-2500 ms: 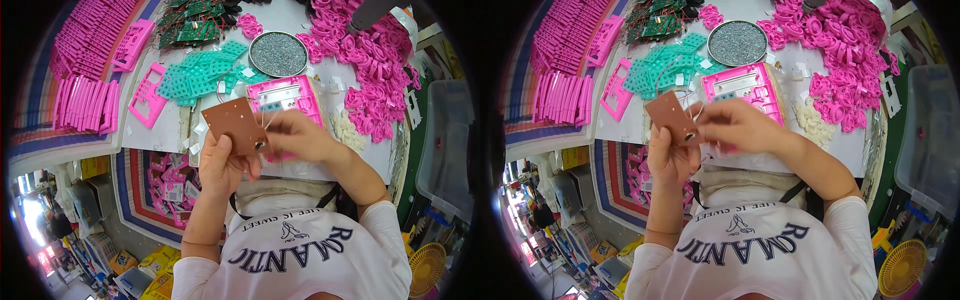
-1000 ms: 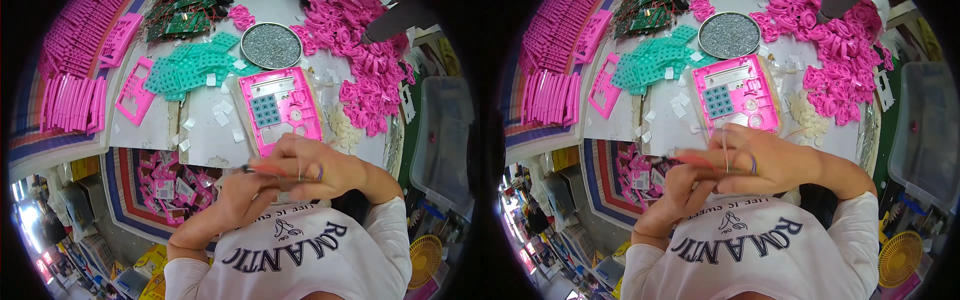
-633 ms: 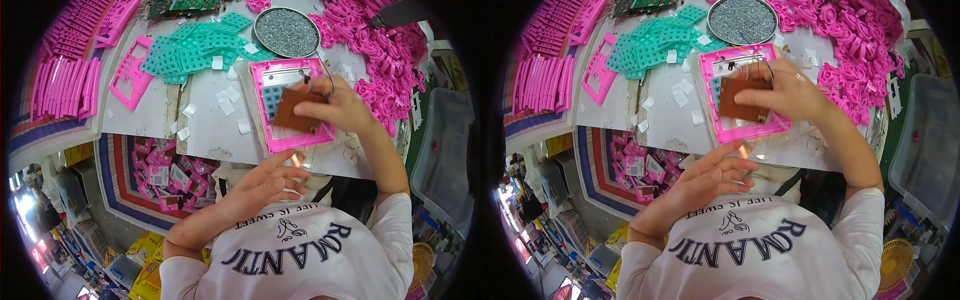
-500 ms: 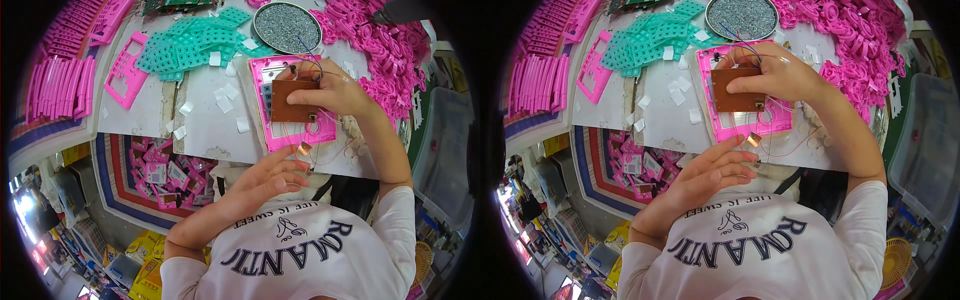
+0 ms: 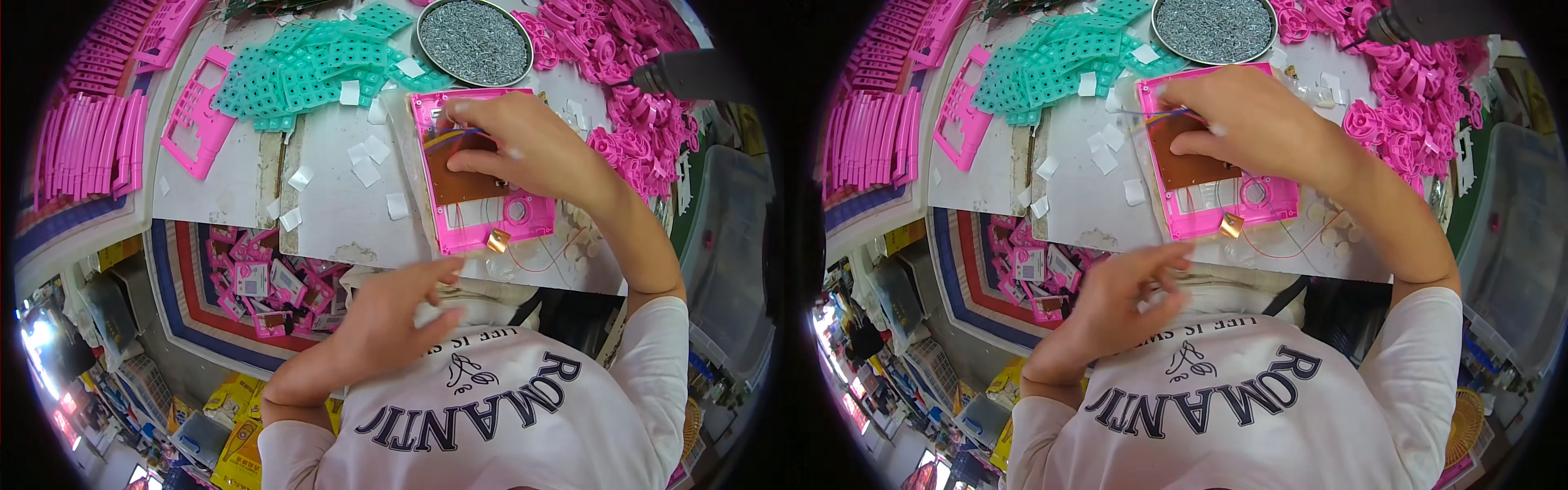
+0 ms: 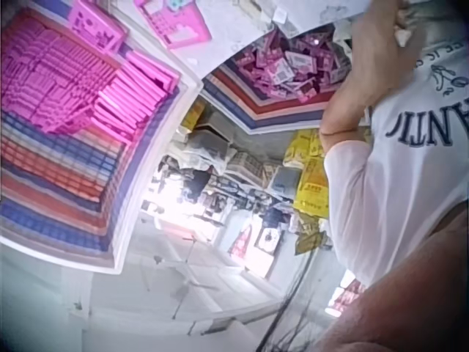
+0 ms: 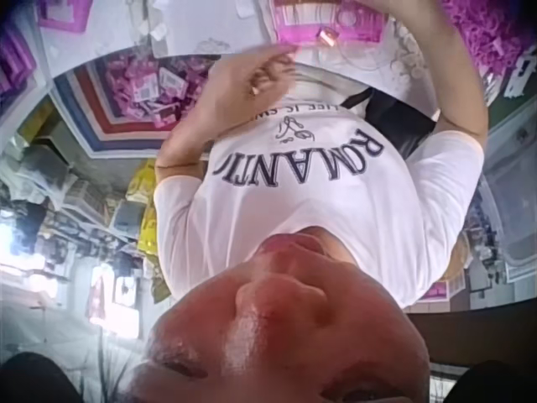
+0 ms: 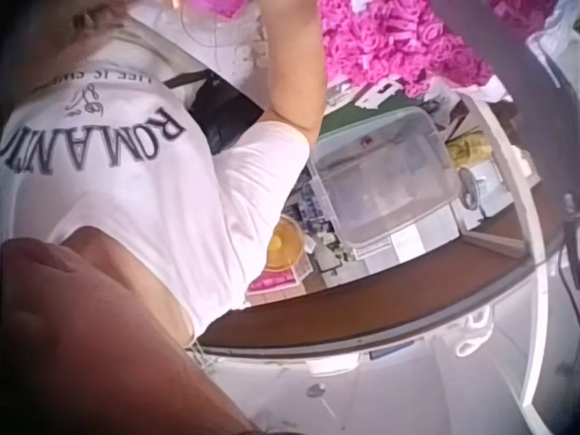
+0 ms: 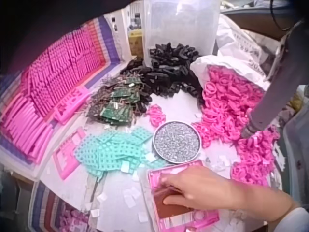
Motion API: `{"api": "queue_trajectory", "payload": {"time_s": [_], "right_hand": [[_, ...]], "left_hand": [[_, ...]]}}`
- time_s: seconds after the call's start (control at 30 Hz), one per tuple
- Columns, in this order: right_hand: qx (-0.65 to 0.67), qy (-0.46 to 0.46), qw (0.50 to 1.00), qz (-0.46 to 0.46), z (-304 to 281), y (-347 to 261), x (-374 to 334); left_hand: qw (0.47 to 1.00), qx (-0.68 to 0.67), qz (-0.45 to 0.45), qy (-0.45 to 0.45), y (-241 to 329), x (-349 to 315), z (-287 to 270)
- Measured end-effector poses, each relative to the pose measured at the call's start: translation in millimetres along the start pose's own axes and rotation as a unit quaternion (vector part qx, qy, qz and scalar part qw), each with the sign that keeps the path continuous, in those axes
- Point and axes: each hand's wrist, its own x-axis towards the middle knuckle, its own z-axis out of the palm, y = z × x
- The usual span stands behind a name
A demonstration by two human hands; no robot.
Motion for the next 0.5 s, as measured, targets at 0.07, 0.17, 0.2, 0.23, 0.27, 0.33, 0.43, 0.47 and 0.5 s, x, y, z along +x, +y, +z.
{"api": "queue_trajectory", "payload": {"time_s": [0.07,0.17,0.2,0.23,0.27,0.33,0.43,0.47,0.5], "right_hand": [[-0.063,-0.016,0.996,0.066,-6.2,-24.3,4.3],[-0.154,0.06,0.982,0.093,-2.4,-31.5,-0.3],[-0.18,0.103,0.974,0.091,1.0,-28.9,-3.7],[-0.192,0.117,0.97,0.09,1.9,-25.1,-7.2],[-0.205,0.132,0.966,0.09,1.4,-19.9,-11.4],[-0.207,0.171,0.962,0.048,-5.4,-18.9,-18.3],[-0.126,0.178,0.974,-0.067,-12.0,-31.8,-53.0],[-0.146,0.128,0.979,-0.061,0.3,-35.5,-57.0],[-0.167,0.079,0.981,-0.054,12.4,-40.4,-57.1]], "left_hand": [[0.952,0.173,0.17,0.188,-3.3,7.7,-4.1],[0.822,0.4,0.294,0.278,-1.2,37.7,-15.5],[0.779,0.471,0.312,0.272,-0.1,45.0,-17.6],[0.755,0.512,0.317,0.258,-3.7,46.3,-17.2],[0.751,0.527,0.313,0.247,-2.1,44.7,-17.7],[0.743,0.552,0.302,0.229,-1.0,42.6,-19.4],[0.737,0.565,0.31,0.204,0.7,44.3,-23.9],[0.741,0.557,0.314,0.204,0.0,45.0,-25.8],[0.744,0.55,0.32,0.202,0.4,47.6,-28.9]]}}
